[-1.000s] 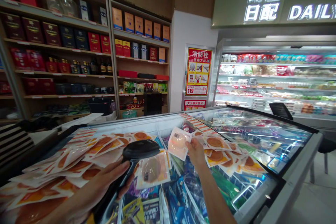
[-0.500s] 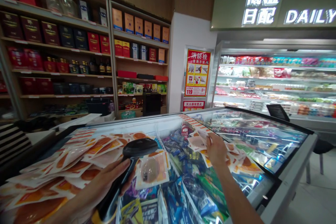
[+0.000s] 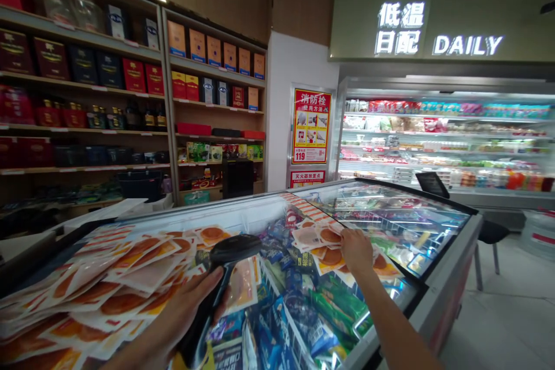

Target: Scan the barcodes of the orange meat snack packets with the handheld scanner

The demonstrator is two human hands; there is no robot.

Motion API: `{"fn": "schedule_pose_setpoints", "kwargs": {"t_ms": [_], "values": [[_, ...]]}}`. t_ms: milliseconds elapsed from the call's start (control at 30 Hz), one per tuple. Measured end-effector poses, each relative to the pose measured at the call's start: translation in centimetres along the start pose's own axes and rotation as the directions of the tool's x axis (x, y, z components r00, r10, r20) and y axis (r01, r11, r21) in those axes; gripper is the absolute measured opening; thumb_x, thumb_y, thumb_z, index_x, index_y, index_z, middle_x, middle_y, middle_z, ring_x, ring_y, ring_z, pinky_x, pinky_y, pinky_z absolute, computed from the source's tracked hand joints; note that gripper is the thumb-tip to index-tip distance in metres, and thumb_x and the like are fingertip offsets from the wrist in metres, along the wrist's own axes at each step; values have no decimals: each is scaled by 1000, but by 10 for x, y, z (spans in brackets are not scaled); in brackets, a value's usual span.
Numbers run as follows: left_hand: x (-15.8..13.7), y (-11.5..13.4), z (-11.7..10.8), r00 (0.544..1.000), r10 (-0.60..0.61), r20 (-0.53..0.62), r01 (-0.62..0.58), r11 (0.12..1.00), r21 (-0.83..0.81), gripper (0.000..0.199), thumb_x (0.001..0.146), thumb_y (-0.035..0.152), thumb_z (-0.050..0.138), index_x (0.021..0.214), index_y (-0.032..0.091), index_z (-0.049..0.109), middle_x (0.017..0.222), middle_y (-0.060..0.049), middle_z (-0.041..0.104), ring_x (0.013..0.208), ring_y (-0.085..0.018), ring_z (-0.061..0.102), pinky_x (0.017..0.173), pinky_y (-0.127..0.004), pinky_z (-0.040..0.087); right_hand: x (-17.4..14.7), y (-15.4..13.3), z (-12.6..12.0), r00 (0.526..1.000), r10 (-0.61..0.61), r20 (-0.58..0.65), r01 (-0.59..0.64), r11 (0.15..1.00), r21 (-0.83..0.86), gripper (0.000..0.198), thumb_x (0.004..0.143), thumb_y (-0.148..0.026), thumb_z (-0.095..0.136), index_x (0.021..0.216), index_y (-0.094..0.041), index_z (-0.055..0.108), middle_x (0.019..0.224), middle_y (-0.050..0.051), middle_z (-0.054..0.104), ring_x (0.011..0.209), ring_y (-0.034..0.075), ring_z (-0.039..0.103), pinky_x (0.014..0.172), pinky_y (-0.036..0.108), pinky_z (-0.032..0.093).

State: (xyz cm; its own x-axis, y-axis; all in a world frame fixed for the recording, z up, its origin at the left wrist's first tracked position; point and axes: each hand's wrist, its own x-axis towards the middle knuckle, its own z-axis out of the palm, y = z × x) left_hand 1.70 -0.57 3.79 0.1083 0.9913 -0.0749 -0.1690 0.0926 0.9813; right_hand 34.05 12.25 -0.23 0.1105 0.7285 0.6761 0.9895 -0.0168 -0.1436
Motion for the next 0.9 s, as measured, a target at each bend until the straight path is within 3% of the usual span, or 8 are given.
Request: {"fn": "schedule_pose_setpoints", "kwargs": {"t_ms": [167,267,333,433,533,667,767,900], "values": [[23,-4,34,995,90,39,-91,996,13,32,65,47,48,69,16,45,50,4,46,39,-7,42,39,-19,33,-33,-41,-16,996,70,63,-89,915,393,31,70,-20,40,93,-17,60,100,10,58,92,24,49,77,36,34],[40,-19,66,988,148,46,-150,987,52,33,72,41,40,92,16,44,61,1,52,49,-9,48,48,-22,39,-57,-94,-38,923,-21,384,-331,467,820,36,72,-39,40,94,-16,58,93,9,61,87,21,53,71,33,40],[46,-29,82,962,267,61,-273,953,129,35,75,35,34,103,15,42,84,-5,57,74,-13,54,68,-25,41,-67,-124,-50,835,-76,546,-532,145,834,40,69,-46,44,95,-17,56,89,7,62,81,20,55,64,31,43],[43,-33,83,904,366,221,-423,846,326,39,77,29,29,113,17,37,104,-6,53,94,-14,48,84,-26,34,-71,-143,-60,787,5,617,-613,-113,782,35,64,-43,53,84,-14,56,79,5,63,75,18,56,60,26,44],[37,-26,50,858,356,371,-514,558,652,41,71,27,40,111,21,42,107,-5,52,100,-17,44,88,-29,31,-67,-138,-60,706,74,704,-674,-232,701,33,62,-44,55,79,-16,53,71,3,62,62,16,57,50,26,45],[52,-15,-12,960,264,98,-141,151,978,57,52,20,56,108,15,46,116,-12,46,106,-25,40,87,-34,30,-67,-131,-59,642,83,762,-708,-316,631,31,62,-44,54,77,-18,49,62,0,60,44,12,52,36,24,41],[74,-14,-40,991,135,18,-32,100,994,49,41,22,62,89,13,56,89,-12,60,85,-29,53,69,-36,40,-69,-131,-60,629,81,773,-713,-337,615,29,62,-44,54,70,-17,47,55,-1,58,37,9,48,33,21,38],[100,-10,-48,985,171,11,-46,203,978,21,49,30,58,64,15,56,63,-4,60,62,-22,57,53,-27,39,-73,-131,-65,619,55,783,-731,-324,601,30,62,-45,54,67,-16,47,52,-2,56,36,8,47,33,21,38]]}}
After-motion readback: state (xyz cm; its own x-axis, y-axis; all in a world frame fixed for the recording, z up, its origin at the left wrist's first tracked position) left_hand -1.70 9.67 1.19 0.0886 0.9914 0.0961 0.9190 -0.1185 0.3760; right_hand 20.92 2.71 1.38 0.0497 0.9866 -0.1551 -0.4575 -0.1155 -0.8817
